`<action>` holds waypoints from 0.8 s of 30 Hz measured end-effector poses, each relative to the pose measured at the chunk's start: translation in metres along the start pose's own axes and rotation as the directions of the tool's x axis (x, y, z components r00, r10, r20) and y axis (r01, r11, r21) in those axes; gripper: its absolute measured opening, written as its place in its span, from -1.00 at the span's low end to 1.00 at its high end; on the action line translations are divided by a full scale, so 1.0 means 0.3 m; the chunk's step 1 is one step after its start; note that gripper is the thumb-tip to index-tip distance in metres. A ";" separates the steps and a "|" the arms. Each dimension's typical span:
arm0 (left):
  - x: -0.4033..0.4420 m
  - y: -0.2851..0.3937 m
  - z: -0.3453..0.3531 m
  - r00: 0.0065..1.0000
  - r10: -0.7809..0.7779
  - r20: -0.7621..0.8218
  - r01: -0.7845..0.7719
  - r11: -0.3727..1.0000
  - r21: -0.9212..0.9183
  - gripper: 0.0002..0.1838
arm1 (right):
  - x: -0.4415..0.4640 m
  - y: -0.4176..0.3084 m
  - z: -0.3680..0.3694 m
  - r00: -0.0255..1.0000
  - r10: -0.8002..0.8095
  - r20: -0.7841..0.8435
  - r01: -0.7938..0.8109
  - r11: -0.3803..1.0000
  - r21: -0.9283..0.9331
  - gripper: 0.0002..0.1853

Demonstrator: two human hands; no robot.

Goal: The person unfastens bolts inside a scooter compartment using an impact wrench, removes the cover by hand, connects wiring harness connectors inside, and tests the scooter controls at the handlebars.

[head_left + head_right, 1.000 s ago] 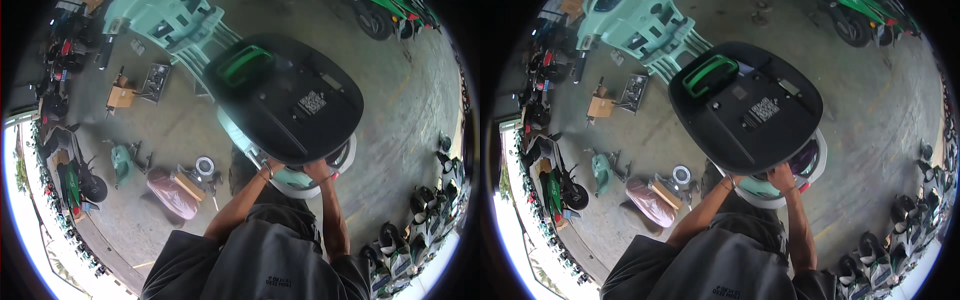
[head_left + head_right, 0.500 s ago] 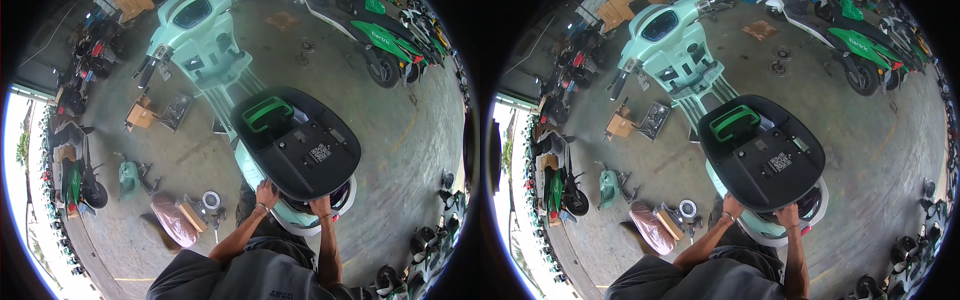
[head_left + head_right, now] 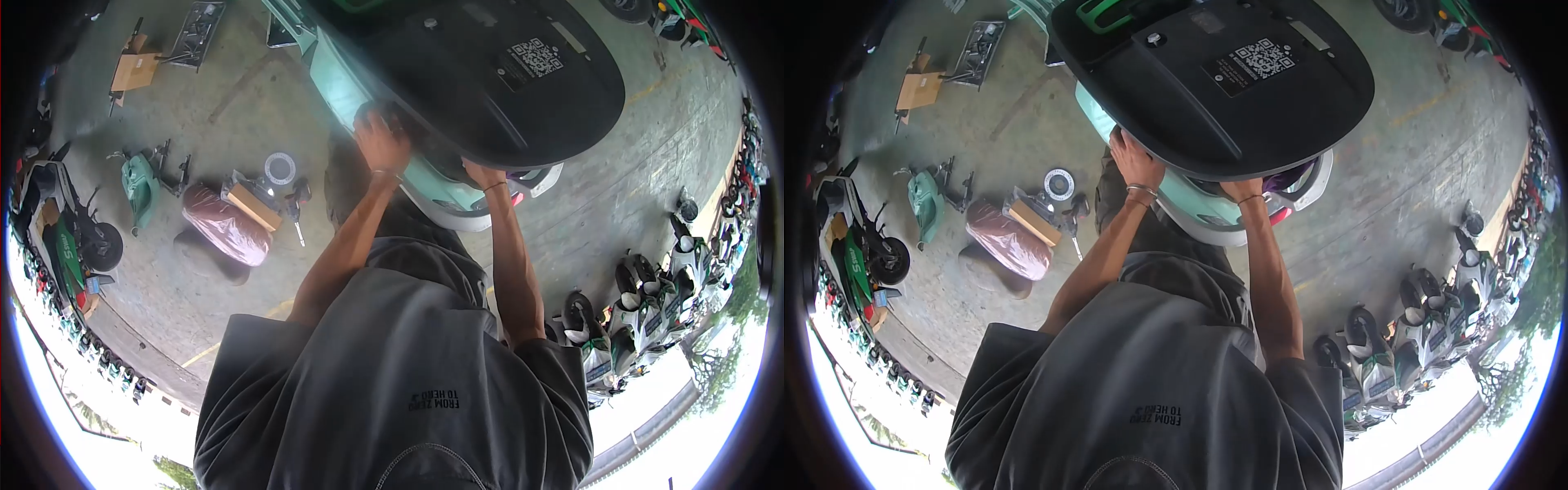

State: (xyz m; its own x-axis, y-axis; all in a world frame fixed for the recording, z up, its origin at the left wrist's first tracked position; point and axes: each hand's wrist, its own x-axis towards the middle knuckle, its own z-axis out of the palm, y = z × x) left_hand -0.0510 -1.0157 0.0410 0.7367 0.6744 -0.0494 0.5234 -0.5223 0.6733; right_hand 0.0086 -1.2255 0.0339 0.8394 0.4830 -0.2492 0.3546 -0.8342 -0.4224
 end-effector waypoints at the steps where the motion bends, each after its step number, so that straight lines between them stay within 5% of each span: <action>1: -0.003 -0.008 0.010 1.000 -0.005 0.001 0.005 1.000 0.001 -0.35 | 0.003 -0.006 0.002 1.000 0.002 0.030 -0.002 1.000 0.001 -0.53; 4: 0.003 0.016 -0.005 0.999 -0.028 -0.024 0.027 0.999 -0.029 -0.46 | 0.040 -0.077 -0.040 0.999 -0.006 -0.052 0.006 1.000 0.003 -0.57; 6: 0.005 0.015 -0.006 1.000 -0.028 -0.011 0.027 0.997 -0.073 -0.51 | 0.060 -0.124 -0.053 0.982 0.147 -0.121 -0.144 0.989 0.037 -0.55; 12: 0.004 0.024 -0.024 0.997 -0.074 -0.025 0.070 0.988 -0.141 -0.56 | 0.122 -0.247 -0.162 0.977 0.197 0.076 -0.201 0.979 0.042 -0.60; 14: 0.001 0.019 -0.025 0.999 -0.037 -0.031 0.031 0.985 -0.169 -0.56 | 0.119 -0.265 -0.174 0.983 0.143 0.112 -0.133 0.987 -0.088 -0.60; 16: 0.000 0.013 -0.022 0.998 -0.061 -0.014 0.059 0.986 -0.159 -0.56 | 0.129 -0.255 -0.167 0.947 0.296 0.123 -0.301 0.953 0.025 -0.63; 24: -0.003 0.010 -0.015 0.998 -0.065 0.001 0.064 0.984 -0.167 -0.56 | 0.123 -0.254 -0.176 0.952 0.272 0.139 -0.283 0.957 0.065 -0.66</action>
State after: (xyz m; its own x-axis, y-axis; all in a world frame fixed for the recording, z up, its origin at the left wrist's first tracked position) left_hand -0.0521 -1.0154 0.0464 0.7016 0.7065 -0.0933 0.4903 -0.3836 0.7826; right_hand 0.0343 -1.1581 0.1028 0.8383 0.2703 -0.4736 0.0755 -0.9176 -0.3902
